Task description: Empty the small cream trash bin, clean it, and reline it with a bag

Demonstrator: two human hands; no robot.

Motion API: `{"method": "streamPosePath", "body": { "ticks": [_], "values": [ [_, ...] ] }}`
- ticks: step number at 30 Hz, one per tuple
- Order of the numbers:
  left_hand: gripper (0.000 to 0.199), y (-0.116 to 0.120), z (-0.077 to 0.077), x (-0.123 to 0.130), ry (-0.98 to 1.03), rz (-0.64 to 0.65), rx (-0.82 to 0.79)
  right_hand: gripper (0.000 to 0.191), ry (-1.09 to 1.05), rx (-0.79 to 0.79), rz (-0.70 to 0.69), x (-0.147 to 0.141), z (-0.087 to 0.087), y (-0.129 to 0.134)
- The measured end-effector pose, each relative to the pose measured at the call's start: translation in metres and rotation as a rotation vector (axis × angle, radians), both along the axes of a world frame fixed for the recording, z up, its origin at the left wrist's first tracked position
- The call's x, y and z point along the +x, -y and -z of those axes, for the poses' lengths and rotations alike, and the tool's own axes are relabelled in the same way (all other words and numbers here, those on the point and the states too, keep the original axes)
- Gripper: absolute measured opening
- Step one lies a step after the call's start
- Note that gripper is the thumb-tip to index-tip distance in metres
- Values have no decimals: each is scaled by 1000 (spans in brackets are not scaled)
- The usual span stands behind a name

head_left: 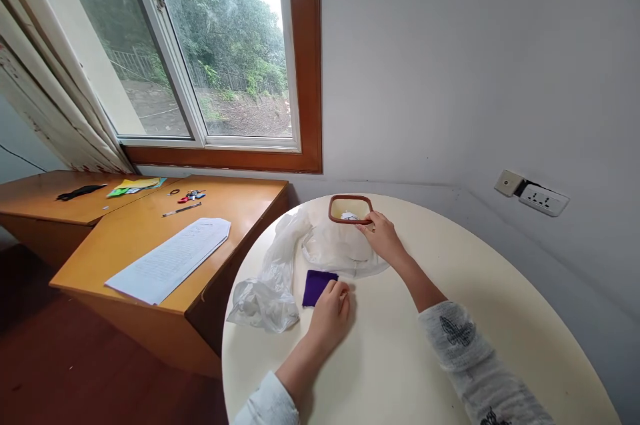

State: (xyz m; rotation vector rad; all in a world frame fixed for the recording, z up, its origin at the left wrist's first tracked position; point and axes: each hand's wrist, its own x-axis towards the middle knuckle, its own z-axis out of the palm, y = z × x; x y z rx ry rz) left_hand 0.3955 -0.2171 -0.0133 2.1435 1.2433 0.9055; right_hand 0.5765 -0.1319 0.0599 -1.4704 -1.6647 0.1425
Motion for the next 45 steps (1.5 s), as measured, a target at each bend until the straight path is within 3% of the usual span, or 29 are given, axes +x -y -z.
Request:
{"method": "streamPosePath", "body": {
  "ticks": [8, 11, 16, 22, 29, 33, 40, 45],
  "values": [
    [17, -6, -12, 0, 208, -94, 159, 15, -35, 10, 36, 32, 1, 53],
    [46, -10, -14, 2, 257, -68, 182, 15, -76, -20, 26, 39, -1, 82],
    [103, -15, -14, 11, 295, 87, 16, 13, -177, -80, -63, 44, -7, 133],
    [121, 4, -13, 20, 417, 290, -125, 7, -229, -155, -235, 45, -9, 173],
    [130, 20, -15, 30, 634, 348, -201, 8, -84, -151, -218, 43, -17, 183],
    [132, 17, -15, 27, 640, 360, -276, 26, 110, -78, -130, 34, -26, 184],
    [133, 15, -12, 23, 609, 410, -314, 15, 235, -36, -285, 20, -34, 177],
    [130, 14, -12, 25, 640, 424, -290, 13, 174, -52, -357, 17, -30, 172]
  ]
}}
